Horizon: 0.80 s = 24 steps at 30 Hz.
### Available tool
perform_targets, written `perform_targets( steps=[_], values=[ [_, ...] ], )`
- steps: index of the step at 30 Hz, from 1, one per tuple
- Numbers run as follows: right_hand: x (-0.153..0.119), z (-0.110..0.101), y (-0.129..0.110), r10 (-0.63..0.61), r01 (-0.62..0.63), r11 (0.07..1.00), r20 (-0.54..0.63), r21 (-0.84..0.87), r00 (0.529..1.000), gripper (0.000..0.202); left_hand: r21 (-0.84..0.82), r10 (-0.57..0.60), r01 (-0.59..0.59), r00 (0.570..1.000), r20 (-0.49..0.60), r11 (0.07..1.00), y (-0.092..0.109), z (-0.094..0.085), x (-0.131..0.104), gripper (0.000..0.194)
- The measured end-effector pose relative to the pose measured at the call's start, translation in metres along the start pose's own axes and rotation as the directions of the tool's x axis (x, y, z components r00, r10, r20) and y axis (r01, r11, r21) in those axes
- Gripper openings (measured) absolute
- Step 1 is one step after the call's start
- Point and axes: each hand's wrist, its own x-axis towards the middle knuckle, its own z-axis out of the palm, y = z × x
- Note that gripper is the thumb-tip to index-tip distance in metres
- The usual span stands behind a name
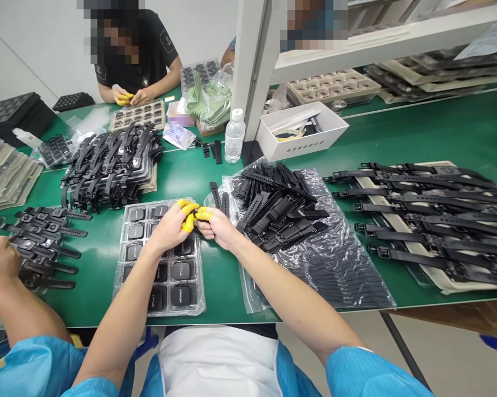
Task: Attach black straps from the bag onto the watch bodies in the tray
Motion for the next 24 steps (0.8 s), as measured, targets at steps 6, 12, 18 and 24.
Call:
perform_targets(
  steps=[6, 12, 18, 24],
  values=[
    [0.0, 0.001, 0.0, -0.03, 0.031, 0.999, 0.029, -0.045, 0.999, 0.032, -0.112, 0.008, -0.009, 1.0, -0.004, 0.994, 0.004, -0.008, -0.001, 0.039],
    [0.003, -0.009, 0.001, -0.327, 0.306, 0.831, 0.038, -0.464, 0.944, 0.032, -0.144, -0.015, 0.007, 0.999, -0.051, 0.99, 0.0, -0.021, -0.004, 0.051],
    [0.007, -0.03, -0.01, -0.4, 0.335, 0.372, 0.176, -0.866, 0.899, 0.026, 0.11, -0.229, 0.248, 0.96, -0.159, 0.963, -0.026, -0.056, -0.02, 0.037],
    [0.015, -0.033, -0.003, -0.419, 0.125, 0.135, 0.058, -0.983, 0.906, 0.03, 0.33, -0.248, 0.3, 0.95, -0.192, 0.895, -0.049, -0.05, -0.017, 0.033]
  ],
)
